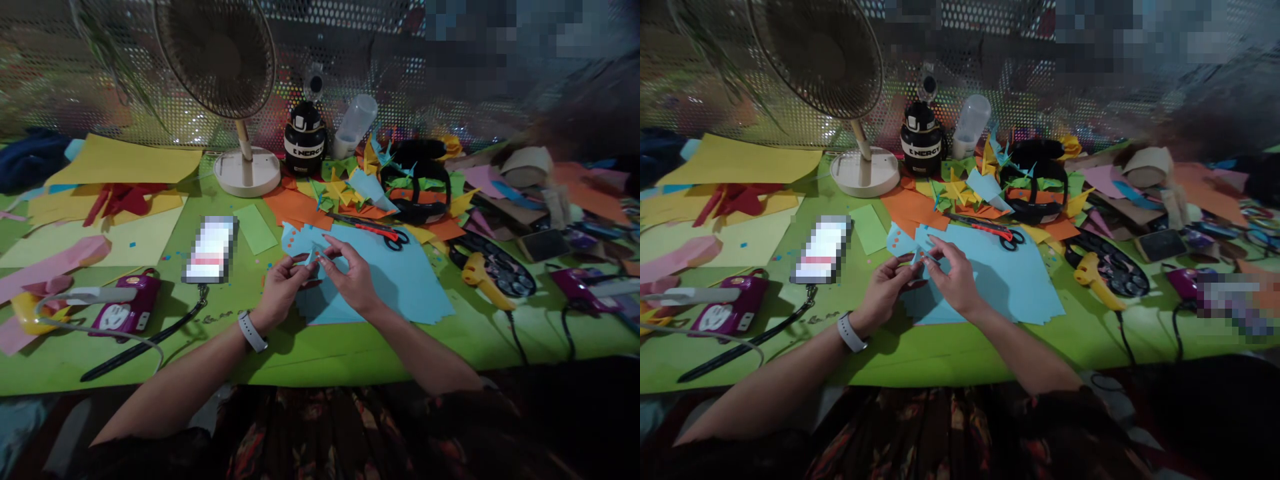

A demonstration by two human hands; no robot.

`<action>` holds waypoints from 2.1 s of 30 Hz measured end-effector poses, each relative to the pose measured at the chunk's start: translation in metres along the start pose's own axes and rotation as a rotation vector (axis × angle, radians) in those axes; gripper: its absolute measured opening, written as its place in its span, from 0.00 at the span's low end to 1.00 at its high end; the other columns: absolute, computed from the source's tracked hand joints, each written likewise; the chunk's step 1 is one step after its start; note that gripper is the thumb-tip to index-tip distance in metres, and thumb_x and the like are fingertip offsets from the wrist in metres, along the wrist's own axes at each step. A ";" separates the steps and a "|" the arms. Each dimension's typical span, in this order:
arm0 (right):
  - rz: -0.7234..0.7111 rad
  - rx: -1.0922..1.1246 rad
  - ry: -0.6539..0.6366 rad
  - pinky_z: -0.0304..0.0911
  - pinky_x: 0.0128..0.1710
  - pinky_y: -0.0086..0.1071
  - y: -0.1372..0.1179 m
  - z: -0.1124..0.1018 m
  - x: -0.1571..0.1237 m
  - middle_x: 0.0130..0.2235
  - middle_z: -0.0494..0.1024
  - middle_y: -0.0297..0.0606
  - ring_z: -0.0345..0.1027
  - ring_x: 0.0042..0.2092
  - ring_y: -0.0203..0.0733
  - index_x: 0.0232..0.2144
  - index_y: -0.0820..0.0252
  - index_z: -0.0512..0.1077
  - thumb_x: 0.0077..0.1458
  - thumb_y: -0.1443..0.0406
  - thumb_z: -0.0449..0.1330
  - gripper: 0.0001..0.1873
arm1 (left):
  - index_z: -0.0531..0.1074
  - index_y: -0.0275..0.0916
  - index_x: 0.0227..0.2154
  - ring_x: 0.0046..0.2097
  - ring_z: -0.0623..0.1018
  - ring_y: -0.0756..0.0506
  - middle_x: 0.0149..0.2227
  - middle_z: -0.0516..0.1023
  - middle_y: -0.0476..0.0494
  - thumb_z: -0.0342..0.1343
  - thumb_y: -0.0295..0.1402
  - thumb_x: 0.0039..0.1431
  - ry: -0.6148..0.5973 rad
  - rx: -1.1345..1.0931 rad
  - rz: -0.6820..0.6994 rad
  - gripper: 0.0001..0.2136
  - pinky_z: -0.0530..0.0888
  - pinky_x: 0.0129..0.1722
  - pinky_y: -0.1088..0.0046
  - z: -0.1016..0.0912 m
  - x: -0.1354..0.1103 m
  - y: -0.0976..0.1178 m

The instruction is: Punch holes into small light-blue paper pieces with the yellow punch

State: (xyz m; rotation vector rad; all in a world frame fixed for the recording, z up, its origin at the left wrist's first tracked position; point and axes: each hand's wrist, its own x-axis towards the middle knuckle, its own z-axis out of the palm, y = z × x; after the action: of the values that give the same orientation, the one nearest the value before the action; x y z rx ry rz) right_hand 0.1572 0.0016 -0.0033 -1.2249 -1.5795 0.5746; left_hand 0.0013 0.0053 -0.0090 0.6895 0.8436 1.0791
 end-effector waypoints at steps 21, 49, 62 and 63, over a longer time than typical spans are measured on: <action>0.138 0.159 -0.021 0.67 0.48 0.38 0.004 0.001 0.002 0.39 0.76 0.36 0.69 0.41 0.38 0.54 0.54 0.70 0.54 0.61 0.64 0.24 | 0.74 0.37 0.38 0.35 0.80 0.47 0.30 0.81 0.48 0.73 0.39 0.41 0.014 0.001 -0.002 0.21 0.79 0.38 0.68 0.003 -0.001 0.002; 0.511 0.646 -0.048 0.65 0.42 0.30 0.003 -0.007 0.014 0.36 0.72 0.31 0.67 0.39 0.34 0.47 0.54 0.75 0.39 0.63 0.73 0.29 | 0.77 0.38 0.40 0.36 0.80 0.47 0.35 0.81 0.44 0.64 0.41 0.52 0.087 -0.010 -0.008 0.15 0.78 0.37 0.70 -0.005 0.005 0.002; 0.550 0.674 -0.159 0.65 0.44 0.32 -0.003 -0.018 0.018 0.36 0.73 0.32 0.68 0.40 0.35 0.48 0.55 0.75 0.40 0.63 0.72 0.29 | 0.73 0.37 0.32 0.28 0.78 0.51 0.29 0.81 0.46 0.69 0.40 0.48 -0.195 0.131 -0.149 0.14 0.71 0.26 0.80 -0.005 0.000 0.008; 0.550 0.687 -0.168 0.65 0.44 0.32 -0.004 -0.019 0.018 0.36 0.74 0.32 0.68 0.40 0.35 0.48 0.55 0.75 0.42 0.61 0.71 0.28 | 0.73 0.37 0.31 0.28 0.78 0.51 0.29 0.81 0.46 0.69 0.40 0.47 -0.200 0.116 -0.154 0.15 0.71 0.26 0.80 -0.005 0.000 0.007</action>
State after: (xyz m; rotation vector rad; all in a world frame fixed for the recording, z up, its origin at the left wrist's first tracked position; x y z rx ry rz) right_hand 0.1728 0.0127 0.0147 -1.0707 -1.0051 1.4655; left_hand -0.0062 0.0082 -0.0055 0.8019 0.7774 0.8131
